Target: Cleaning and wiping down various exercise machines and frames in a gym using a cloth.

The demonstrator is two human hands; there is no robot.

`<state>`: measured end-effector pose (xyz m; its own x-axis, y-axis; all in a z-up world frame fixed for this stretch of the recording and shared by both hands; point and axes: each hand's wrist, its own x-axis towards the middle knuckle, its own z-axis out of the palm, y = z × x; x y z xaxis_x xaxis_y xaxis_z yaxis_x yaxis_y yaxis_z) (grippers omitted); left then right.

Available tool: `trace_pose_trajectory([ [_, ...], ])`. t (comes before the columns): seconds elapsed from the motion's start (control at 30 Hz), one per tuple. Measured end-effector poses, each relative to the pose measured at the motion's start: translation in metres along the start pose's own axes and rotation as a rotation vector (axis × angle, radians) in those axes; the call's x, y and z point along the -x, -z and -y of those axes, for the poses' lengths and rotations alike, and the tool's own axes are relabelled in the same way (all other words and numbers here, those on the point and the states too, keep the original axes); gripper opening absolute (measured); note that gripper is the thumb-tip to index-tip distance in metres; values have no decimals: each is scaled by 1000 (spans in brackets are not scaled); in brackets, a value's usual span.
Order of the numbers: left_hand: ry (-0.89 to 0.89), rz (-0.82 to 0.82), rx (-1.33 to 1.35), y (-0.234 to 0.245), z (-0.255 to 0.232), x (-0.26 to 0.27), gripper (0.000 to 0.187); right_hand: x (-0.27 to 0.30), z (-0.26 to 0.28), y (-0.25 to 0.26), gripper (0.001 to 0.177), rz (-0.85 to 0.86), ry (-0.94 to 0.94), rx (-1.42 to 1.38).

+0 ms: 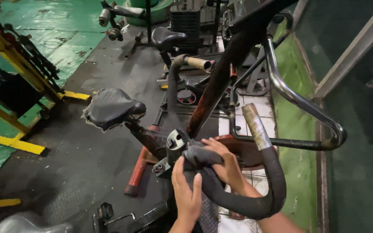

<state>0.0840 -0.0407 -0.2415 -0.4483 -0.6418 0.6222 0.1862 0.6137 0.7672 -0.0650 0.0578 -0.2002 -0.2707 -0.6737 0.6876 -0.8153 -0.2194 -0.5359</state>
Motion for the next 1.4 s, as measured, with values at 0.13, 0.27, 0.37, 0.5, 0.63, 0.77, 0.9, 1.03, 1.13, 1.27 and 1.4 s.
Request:
trace_pose_trajectory([
  [0.13, 51, 174, 27, 4, -2, -2, 64, 30, -2, 1, 48, -60, -409, -241],
  [0.27, -24, 152, -99, 1, -12, 8, 44, 140, -62, 10, 45, -29, -831, -478],
  [0.37, -192, 182, 5, -4, -54, -2, 44, 208, -71, 48, 49, -196, -953, -598],
  [0.5, -285, 387, 222, -12, -95, -20, 42, 289, -70, 142, 49, -511, -1097, -480],
  [0.63, -35, 571, 445, -28, -115, -23, 37, 169, 66, 161, 47, -763, -683, -49],
  [0.77, -193, 850, 426, -55, -26, 1, 36, 45, 159, 115, 84, -137, -207, 203],
  [0.9, 798, 773, 1034, -52, -16, 12, 29, 68, 159, 74, 68, -338, -145, 221],
  [1.03, 252, 950, 850, -29, -57, -17, 29, 134, 152, 73, 40, -246, -161, 357],
  [1.13, 174, 915, 712, -22, -76, -26, 31, 159, 153, 103, 39, -215, -180, 225],
  [1.27, 15, 848, 509, -18, -88, -25, 27, 117, 171, 109, 43, -829, -345, -227],
  [1.4, -198, 773, 511, -25, -65, -15, 24, 53, 172, 89, 64, -537, -211, 206],
])
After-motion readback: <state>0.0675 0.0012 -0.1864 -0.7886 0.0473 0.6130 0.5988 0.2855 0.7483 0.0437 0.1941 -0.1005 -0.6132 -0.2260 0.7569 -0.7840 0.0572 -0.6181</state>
